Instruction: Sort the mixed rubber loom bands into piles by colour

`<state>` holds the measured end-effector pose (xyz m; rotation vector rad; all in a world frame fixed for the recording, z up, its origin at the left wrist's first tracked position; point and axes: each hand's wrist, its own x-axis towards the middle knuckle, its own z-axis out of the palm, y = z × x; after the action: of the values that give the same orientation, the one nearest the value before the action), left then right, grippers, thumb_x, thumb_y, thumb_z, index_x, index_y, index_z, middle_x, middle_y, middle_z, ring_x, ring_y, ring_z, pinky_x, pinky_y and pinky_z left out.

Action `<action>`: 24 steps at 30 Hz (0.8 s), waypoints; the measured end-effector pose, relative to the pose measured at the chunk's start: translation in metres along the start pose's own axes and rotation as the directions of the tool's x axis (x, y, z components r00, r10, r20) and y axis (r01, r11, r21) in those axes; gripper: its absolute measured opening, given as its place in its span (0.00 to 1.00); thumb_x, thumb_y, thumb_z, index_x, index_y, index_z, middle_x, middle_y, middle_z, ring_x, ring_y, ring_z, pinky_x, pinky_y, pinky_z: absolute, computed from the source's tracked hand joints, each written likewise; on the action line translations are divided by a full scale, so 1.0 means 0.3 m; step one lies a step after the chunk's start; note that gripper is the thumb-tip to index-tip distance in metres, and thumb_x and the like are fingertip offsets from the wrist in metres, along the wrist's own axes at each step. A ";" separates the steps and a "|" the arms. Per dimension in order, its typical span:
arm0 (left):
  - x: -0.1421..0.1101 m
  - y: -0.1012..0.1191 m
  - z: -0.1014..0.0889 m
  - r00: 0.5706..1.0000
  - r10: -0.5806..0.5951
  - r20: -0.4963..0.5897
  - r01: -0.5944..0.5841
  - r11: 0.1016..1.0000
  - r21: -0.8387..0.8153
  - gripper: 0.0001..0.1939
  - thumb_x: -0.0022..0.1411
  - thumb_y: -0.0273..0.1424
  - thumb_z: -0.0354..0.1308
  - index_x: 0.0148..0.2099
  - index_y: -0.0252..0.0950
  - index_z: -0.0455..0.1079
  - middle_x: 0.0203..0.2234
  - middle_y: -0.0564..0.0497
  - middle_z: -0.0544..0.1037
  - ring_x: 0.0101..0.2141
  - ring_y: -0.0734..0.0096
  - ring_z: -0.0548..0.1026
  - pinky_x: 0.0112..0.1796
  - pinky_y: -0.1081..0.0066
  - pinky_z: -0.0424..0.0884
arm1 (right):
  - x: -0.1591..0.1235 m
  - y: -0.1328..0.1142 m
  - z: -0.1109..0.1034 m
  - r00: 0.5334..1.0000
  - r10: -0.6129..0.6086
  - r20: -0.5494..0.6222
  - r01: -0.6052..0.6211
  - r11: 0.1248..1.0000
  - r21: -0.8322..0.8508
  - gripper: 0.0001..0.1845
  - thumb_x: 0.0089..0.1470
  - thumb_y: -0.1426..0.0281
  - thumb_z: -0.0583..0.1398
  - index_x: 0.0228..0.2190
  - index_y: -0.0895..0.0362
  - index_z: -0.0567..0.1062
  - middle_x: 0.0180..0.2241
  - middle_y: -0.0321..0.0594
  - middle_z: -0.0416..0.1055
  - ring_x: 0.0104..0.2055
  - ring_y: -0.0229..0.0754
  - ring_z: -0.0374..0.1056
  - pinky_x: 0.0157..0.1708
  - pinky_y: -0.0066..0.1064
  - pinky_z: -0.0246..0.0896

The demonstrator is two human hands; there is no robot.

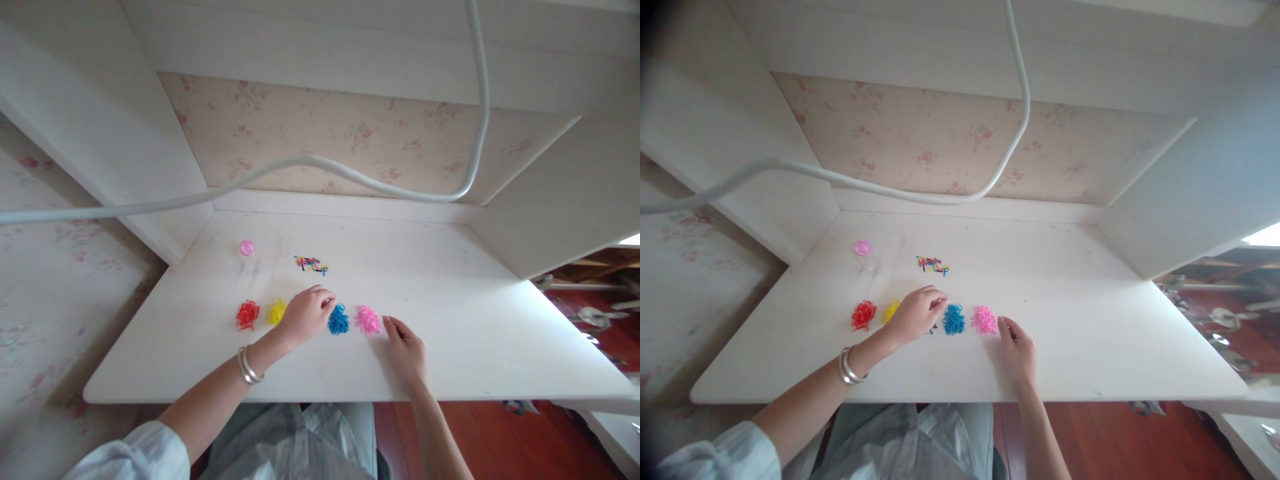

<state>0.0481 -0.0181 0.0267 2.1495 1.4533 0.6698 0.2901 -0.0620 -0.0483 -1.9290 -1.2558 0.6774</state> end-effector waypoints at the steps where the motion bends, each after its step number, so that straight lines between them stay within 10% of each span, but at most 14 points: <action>1: -0.042 -0.014 -0.024 0.999 -0.015 -0.045 0.013 0.999 -0.046 0.14 0.64 0.34 0.46 0.36 0.38 0.72 0.32 0.52 0.76 0.34 0.74 0.73 0.38 0.74 0.67 | 0.008 0.003 -0.003 1.000 0.000 0.005 0.000 1.000 0.014 0.28 0.50 0.49 0.55 0.38 0.58 0.79 0.35 0.43 0.77 0.37 0.46 0.69 0.34 0.30 0.59; 12: -0.498 -0.284 -0.103 0.851 -0.387 -0.356 0.333 0.921 -0.204 0.13 0.62 0.38 0.51 0.41 0.36 0.71 0.30 0.51 0.76 0.29 0.73 0.72 0.32 0.75 0.68 | 0.098 -0.257 0.123 0.925 -0.260 0.278 0.337 0.899 -0.280 0.19 0.54 0.56 0.52 0.36 0.50 0.79 0.25 0.33 0.74 0.27 0.37 0.68 0.29 0.25 0.57; 17: -0.563 -0.397 -0.123 0.770 -0.448 -0.455 0.436 0.889 -0.137 0.14 0.61 0.41 0.51 0.39 0.37 0.72 0.27 0.53 0.75 0.27 0.73 0.71 0.31 0.75 0.68 | 0.162 -0.381 0.277 0.884 -0.243 0.400 0.432 0.751 -0.499 0.19 0.57 0.59 0.49 0.45 0.45 0.75 0.35 0.35 0.76 0.35 0.39 0.70 0.34 0.27 0.58; 24: -0.554 -0.425 -0.096 0.782 -0.402 -0.476 0.415 0.906 -0.083 0.13 0.62 0.40 0.50 0.38 0.38 0.72 0.27 0.53 0.76 0.28 0.73 0.72 0.32 0.74 0.68 | 0.232 -0.429 0.391 0.885 -0.227 0.406 0.440 0.690 -0.575 0.19 0.57 0.60 0.50 0.47 0.44 0.73 0.42 0.40 0.75 0.42 0.45 0.70 0.38 0.32 0.59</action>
<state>-0.1146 -0.1278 -0.0523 1.6449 2.1173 1.0710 0.1598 0.0695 -0.0185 -2.0673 -2.2258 0.3566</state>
